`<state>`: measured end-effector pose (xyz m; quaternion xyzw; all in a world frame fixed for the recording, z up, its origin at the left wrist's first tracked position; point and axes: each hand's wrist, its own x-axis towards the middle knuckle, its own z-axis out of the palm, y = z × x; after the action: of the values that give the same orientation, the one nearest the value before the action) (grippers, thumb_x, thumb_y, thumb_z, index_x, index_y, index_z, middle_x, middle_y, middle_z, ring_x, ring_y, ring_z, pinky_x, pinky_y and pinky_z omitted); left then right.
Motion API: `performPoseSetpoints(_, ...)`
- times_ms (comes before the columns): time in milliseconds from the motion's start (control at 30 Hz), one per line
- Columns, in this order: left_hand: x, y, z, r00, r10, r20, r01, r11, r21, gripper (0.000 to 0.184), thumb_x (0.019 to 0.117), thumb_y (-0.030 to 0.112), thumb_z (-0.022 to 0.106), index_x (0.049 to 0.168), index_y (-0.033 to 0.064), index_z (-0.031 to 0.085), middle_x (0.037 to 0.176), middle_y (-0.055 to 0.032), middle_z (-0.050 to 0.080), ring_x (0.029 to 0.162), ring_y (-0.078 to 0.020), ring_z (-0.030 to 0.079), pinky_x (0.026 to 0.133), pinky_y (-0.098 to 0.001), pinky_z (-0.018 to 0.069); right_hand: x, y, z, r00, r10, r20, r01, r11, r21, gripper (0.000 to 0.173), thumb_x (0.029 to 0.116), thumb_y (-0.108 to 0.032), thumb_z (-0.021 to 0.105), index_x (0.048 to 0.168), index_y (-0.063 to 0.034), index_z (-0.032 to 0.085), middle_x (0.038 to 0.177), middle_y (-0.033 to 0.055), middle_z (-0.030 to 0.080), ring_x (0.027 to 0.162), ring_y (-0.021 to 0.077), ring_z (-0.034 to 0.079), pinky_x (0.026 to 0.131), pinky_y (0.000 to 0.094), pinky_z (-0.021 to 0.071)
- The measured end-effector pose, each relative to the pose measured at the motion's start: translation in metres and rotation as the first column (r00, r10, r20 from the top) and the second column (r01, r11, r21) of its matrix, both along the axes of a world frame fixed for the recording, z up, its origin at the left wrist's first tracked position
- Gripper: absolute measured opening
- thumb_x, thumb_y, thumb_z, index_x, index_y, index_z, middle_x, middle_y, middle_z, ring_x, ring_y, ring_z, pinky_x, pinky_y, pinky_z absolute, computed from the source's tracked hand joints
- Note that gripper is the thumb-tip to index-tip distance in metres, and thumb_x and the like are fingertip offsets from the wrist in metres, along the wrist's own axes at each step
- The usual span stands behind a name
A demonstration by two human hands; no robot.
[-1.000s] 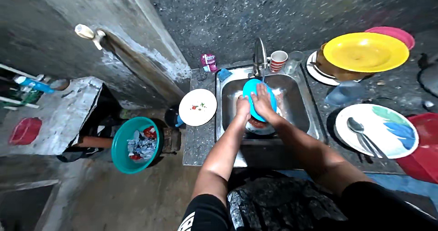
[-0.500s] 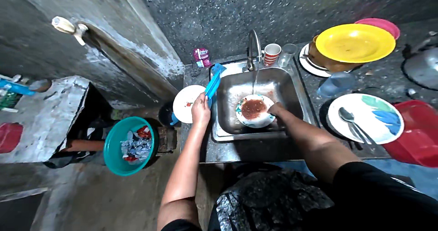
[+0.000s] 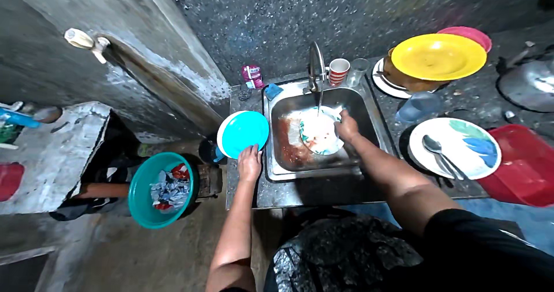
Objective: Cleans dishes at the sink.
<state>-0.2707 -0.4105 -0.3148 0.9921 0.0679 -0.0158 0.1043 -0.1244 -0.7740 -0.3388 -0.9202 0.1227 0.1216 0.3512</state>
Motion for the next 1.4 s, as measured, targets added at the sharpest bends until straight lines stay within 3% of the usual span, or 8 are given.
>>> performPoseSetpoints(100,-0.001,-0.006,-0.002,0.995,-0.031,0.098,0.034,0.999,-0.029,0.045,0.105,0.035,0.056,0.143,0.0105,0.06,0.156,-0.0155,0.048,0.149,-0.0331,0.039,0.124,-0.0536,0.0261,0.001,-0.011,-0.003,0.992,-0.113,0.055,0.107,0.988,0.107,0.046,0.0981,-0.015,0.065,0.141,-0.005,0.051,0.12,0.0305,0.067,0.112,0.0504,0.065,0.093,0.0716,0.0506)
performPoseSetpoints(300,0.029,-0.078,0.018,0.989,0.0,0.148,0.06,0.914,-0.402,0.037,0.1065,0.017,0.051,0.139,0.0005,0.059,0.148,-0.0195,0.053,0.139,-0.033,0.051,0.117,-0.0484,0.0422,0.016,-0.031,-0.006,0.961,-0.27,0.063,0.201,0.835,0.511,0.048,0.0932,-0.004,0.07,0.138,-0.0015,0.051,0.122,0.0248,0.064,0.107,0.0352,0.067,0.091,0.0553,0.0562)
performPoseSetpoints(400,0.055,-0.122,0.027,0.977,0.102,-0.189,-0.211,0.609,-0.765,0.058,0.1122,0.04,0.037,0.158,0.0044,0.035,0.156,-0.0232,0.045,0.142,-0.0373,0.047,0.117,-0.0555,0.0395,0.013,-0.027,0.0,0.962,-0.272,0.027,0.199,0.765,0.613,0.049,0.0948,-0.002,0.067,0.14,-0.0051,0.051,0.125,0.0218,0.064,0.104,0.0306,0.067,0.088,0.0498,0.0576)
performPoseSetpoints(500,0.068,-0.15,0.02,0.921,0.073,-0.382,-0.389,0.156,-0.908,0.077,0.1025,0.073,0.021,0.161,0.0249,0.029,0.154,-0.0147,0.048,0.131,-0.0344,0.056,0.1,-0.0579,0.0511,0.008,-0.023,-0.005,0.962,-0.27,-0.035,0.221,0.7,0.679,0.051,0.0967,-0.002,0.066,0.144,-0.0065,0.048,0.128,0.0222,0.063,0.105,0.0301,0.067,0.089,0.0492,0.0575)
performPoseSetpoints(567,0.079,-0.16,0.008,0.922,0.128,-0.365,-0.373,0.041,-0.927,0.073,0.1036,0.072,0.017,0.159,0.0264,0.031,0.145,-0.0141,0.056,0.116,-0.0301,0.062,0.087,-0.05,0.0556,0.006,-0.021,-0.012,0.965,-0.259,-0.047,0.222,0.702,0.677,0.052,0.0975,-0.004,0.066,0.146,-0.0057,0.046,0.131,0.0224,0.061,0.109,0.0306,0.066,0.091,0.0496,0.0567)
performPoseSetpoints(767,0.09,-0.173,0.0,0.953,0.176,-0.246,-0.26,0.064,-0.963,0.066,0.108,0.063,0.021,0.159,0.0223,0.034,0.156,-0.0118,0.046,0.138,-0.0292,0.05,0.108,-0.0572,0.0463,0.002,-0.023,0.001,0.98,-0.194,-0.052,0.201,0.944,0.26,0.082,0.0761,-0.018,0.09,0.142,0.0037,0.046,0.13,0.0317,0.061,0.12,0.0473,0.061,0.101,0.066,0.0493)
performPoseSetpoints(967,0.104,-0.183,-0.015,0.9,0.227,-0.373,-0.35,-0.136,-0.927,0.061,0.1094,0.059,0.025,0.157,0.022,0.034,0.137,-0.0172,0.06,0.117,-0.0324,0.063,0.09,-0.0529,0.056,0.013,-0.037,0.027,0.966,-0.241,-0.096,0.258,0.928,0.267,0.08,0.0709,-0.011,0.088,0.138,0.0049,0.047,0.122,0.0326,0.062,0.115,0.0475,0.062,0.095,0.0663,0.0504)
performPoseSetpoints(1400,0.104,-0.189,-0.023,0.942,0.128,-0.31,-0.224,-0.448,-0.865,0.076,0.1007,0.075,0.025,0.153,0.0231,0.045,0.145,-0.0106,0.059,0.132,-0.0304,0.057,0.105,-0.0586,0.05,0.019,-0.031,0.069,0.965,-0.208,0.159,0.177,0.966,0.189,0.06,0.0791,-0.013,0.082,0.129,0.0034,0.052,0.123,0.0298,0.061,0.11,0.0461,0.064,0.088,0.0652,0.0535)
